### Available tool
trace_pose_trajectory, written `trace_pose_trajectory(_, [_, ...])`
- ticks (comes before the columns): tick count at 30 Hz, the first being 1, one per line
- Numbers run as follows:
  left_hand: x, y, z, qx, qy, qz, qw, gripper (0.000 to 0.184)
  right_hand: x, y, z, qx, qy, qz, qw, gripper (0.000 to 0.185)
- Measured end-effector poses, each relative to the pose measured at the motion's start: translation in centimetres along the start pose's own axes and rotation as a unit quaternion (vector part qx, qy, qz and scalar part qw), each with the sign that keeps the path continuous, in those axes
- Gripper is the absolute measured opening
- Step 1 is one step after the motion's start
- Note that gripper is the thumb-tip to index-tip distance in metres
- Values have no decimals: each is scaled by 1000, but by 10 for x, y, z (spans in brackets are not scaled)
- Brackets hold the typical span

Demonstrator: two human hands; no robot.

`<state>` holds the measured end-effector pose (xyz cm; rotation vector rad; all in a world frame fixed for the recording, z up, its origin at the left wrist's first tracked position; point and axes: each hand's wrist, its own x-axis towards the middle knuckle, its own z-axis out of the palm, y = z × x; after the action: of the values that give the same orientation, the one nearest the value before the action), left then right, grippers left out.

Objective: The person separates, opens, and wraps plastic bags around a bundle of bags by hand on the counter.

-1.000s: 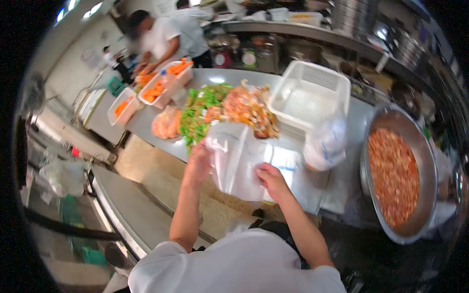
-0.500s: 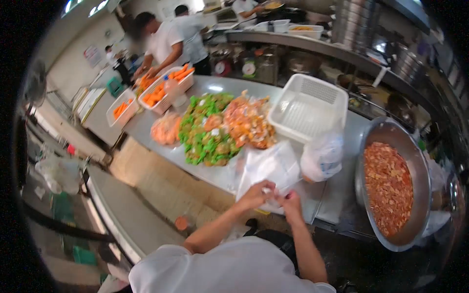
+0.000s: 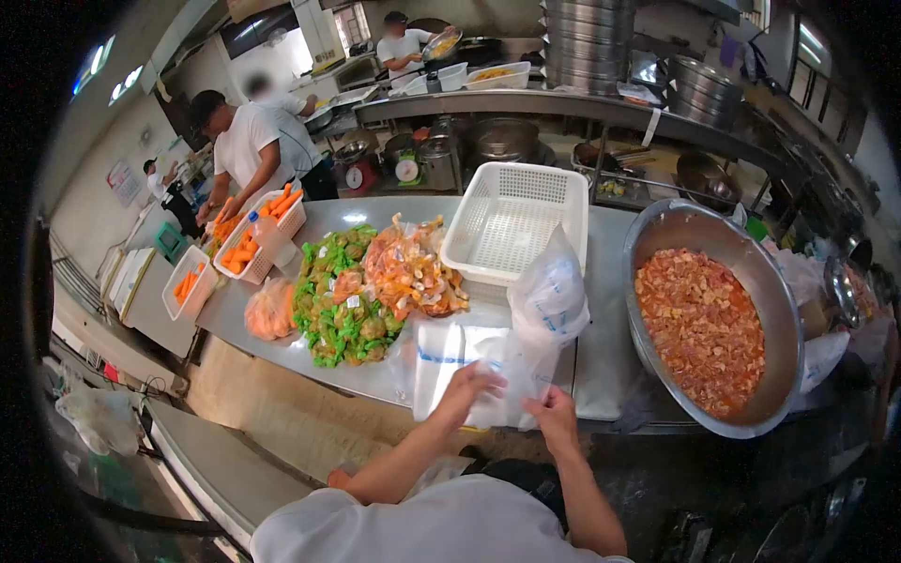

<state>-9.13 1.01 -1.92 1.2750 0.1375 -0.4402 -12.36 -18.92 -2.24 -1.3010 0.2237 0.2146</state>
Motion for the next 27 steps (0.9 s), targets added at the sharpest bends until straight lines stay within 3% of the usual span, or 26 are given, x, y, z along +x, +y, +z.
trace_pose_trajectory(3, [-4, 5, 9, 126, -28, -32, 991, 34, -3, -16, 7, -17, -24, 2, 1000, 13])
trace_pose_trajectory(4, [-4, -5, 10, 161, -96, 6, 982, 38, -2, -17, 11, -108, -42, -3, 993, 15])
trace_pose_trajectory(6, [10, -9, -5, 52, -44, -13, 998, 39, -5, -19, 12, -285, -71, -4, 956, 18])
trace_pose_trajectory(7, [13, -9, -11, -2, -21, -33, 999, 40, 5, -10, 3, -282, -7, -108, 953, 20])
trace_pose_trajectory(8, [6, -5, -21, -163, -42, -42, 985, 36, 10, 0, -9, -279, 66, -201, 937, 23])
trace_pose_trajectory(9, [4, 4, -31, -319, -57, -51, 945, 33, 12, -14, -15, -189, 140, -214, 948, 25])
trace_pose_trajectory(11, [-41, 69, 3, -338, -72, -66, 936, 25, 24, -31, -48, -170, 205, -202, 943, 22])
trace_pose_trajectory(13, [-51, 81, 5, -254, -66, 30, 964, 21, 26, -51, -61, -125, 203, -198, 951, 19])
trace_pose_trajectory(15, [-35, 93, -33, -383, -46, 104, 917, 21, 14, -81, -59, -84, 170, -176, 966, 18])
trace_pose_trajectory(17, [-42, 117, -47, -258, 173, 277, 909, 18, 8, -87, -73, -110, 177, -165, 964, 17])
trace_pose_trajectory(19, [-50, 130, -34, -42, 365, 457, 810, 18, 2, -81, -81, -114, 201, -171, 958, 16])
trace_pose_trajectory(21, [-43, 101, -46, 156, 387, 414, 809, 20, -1, -53, -96, -101, 196, -127, 967, 15])
trace_pose_trajectory(22, [-43, 88, -37, 234, 353, 338, 840, 22, 2, -33, -103, -99, 180, -97, 974, 14])
trace_pose_trajectory(24, [-27, 55, -30, 330, 142, 189, 914, 18, 0, -6, -104, -106, 150, -35, 982, 15])
trace_pose_trajectory(25, [-9, 17, -32, 287, 64, 171, 940, 18, -3, 0, -100, -114, 136, -5, 984, 16])
trace_pose_trajectory(26, [2, -15, -23, 191, 49, 127, 972, 22, -4, 6, -94, -96, 113, 2, 989, 16])
trace_pose_trajectory(27, [-7, -16, -1, 176, 53, 42, 982, 29, -5, 12, -85, -77, 90, 10, 993, 16])
